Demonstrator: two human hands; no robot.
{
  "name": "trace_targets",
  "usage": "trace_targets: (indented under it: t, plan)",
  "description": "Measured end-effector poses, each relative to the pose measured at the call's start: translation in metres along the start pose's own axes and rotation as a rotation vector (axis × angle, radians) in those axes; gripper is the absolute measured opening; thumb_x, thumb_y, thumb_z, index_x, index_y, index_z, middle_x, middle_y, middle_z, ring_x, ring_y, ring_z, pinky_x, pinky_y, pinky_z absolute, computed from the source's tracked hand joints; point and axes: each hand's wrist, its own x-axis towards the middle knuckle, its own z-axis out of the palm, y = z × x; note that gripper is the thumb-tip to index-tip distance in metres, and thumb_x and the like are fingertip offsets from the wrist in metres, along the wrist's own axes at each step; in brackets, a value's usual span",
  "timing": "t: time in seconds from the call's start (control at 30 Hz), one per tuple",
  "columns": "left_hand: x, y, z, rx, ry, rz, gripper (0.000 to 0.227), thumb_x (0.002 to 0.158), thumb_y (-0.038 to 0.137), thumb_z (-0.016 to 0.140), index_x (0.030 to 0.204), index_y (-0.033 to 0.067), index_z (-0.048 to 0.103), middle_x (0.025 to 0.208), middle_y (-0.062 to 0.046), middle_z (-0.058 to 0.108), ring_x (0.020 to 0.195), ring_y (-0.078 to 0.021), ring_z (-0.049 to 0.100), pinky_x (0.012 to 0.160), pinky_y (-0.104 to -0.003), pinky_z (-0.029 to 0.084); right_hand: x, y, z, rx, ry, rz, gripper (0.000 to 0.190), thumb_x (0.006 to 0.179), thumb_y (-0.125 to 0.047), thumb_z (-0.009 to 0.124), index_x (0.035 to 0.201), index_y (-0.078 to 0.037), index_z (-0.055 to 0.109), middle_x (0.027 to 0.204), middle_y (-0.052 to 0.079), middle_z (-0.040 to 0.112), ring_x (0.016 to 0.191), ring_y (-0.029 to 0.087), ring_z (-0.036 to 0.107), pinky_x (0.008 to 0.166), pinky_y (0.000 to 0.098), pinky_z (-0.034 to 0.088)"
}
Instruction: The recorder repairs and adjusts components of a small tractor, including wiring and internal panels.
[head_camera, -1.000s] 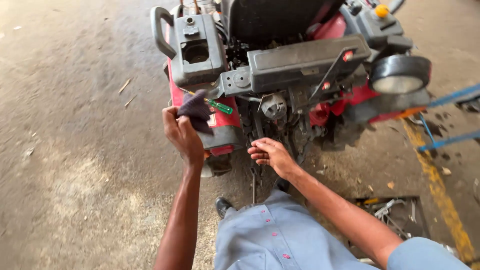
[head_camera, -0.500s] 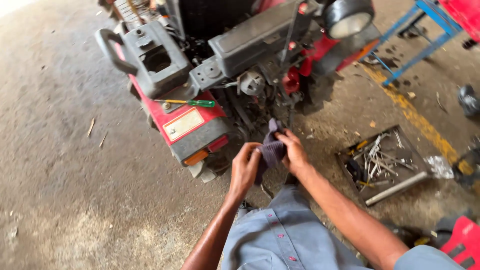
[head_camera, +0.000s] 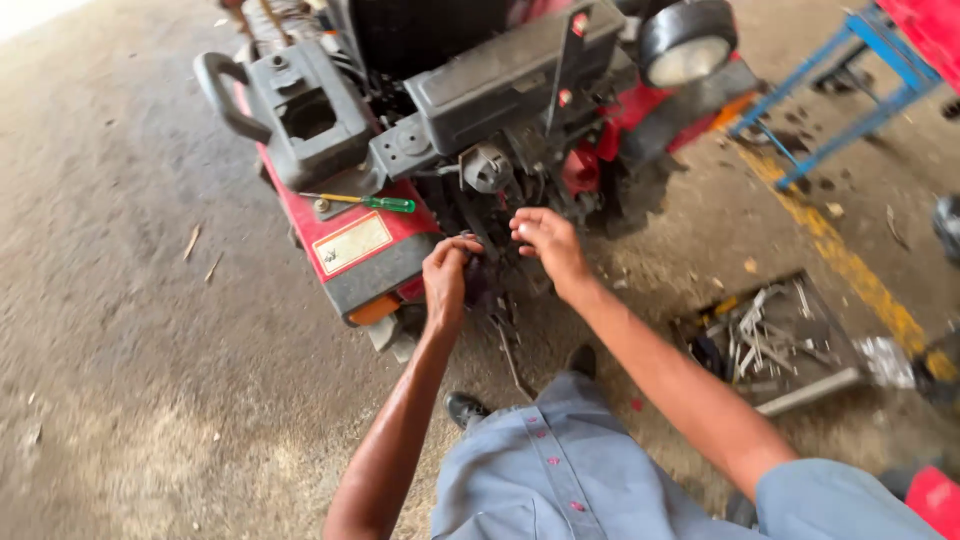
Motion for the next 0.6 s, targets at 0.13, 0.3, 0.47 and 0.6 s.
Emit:
trace_targets:
  t: [0.13, 0.3, 0.47, 0.6]
  plan:
    - [0.027, 0.030, 0.007, 0.086, 0.137, -0.096, 0.028, 0.102, 0.017, 0.057, 0.092, -0.0043, 0.072, 0.093, -0.010, 0.071, 0.088, -0.0151, 0.063, 0.084, -0.028, 0.049, 0.064, -0.022, -0.009, 0.224, -0.095, 0.177, 0.044, 0.096, -0.012, 0.060, 0.139, -0.004, 0.055, 0.120, 0.006, 0.073, 0.106, 0.018, 0.069, 0.083, 0.0341, 0.059]
    - [0.031, 0.054, 0.039, 0.181, 0.272, -0.103, 0.031, 0.089, 0.013, 0.055, 0.113, -0.0006, 0.070, 0.097, -0.005, 0.071, 0.089, -0.0125, 0.062, 0.081, -0.028, 0.050, 0.097, -0.015, -0.028, 0.493, -0.221, 0.376, 0.043, 0.093, -0.006, 0.059, 0.136, -0.006, 0.054, 0.116, 0.009, 0.071, 0.106, 0.022, 0.071, 0.085, 0.0387, 0.060]
    - [0.030, 0.024, 0.055, 0.027, 0.283, -0.112, 0.043, 0.089, 0.010, 0.053, 0.128, -0.0035, 0.064, 0.106, -0.008, 0.073, 0.095, -0.0147, 0.062, 0.088, -0.029, 0.050, 0.104, -0.018, -0.043, 0.617, -0.291, 0.493, 0.036, 0.095, -0.003, 0.058, 0.130, -0.005, 0.056, 0.114, 0.015, 0.069, 0.102, 0.025, 0.074, 0.089, 0.0392, 0.062]
    - [0.031, 0.016, 0.075, -0.043, 0.306, -0.124, 0.053, 0.091, 0.013, 0.051, 0.141, -0.0037, 0.055, 0.131, -0.013, 0.068, 0.108, -0.0165, 0.061, 0.099, -0.029, 0.047, 0.108, -0.020, -0.049, 0.625, -0.289, 0.524, 0.035, 0.096, -0.002, 0.059, 0.131, -0.003, 0.056, 0.112, 0.015, 0.072, 0.091, 0.020, 0.073, 0.079, 0.0339, 0.062]
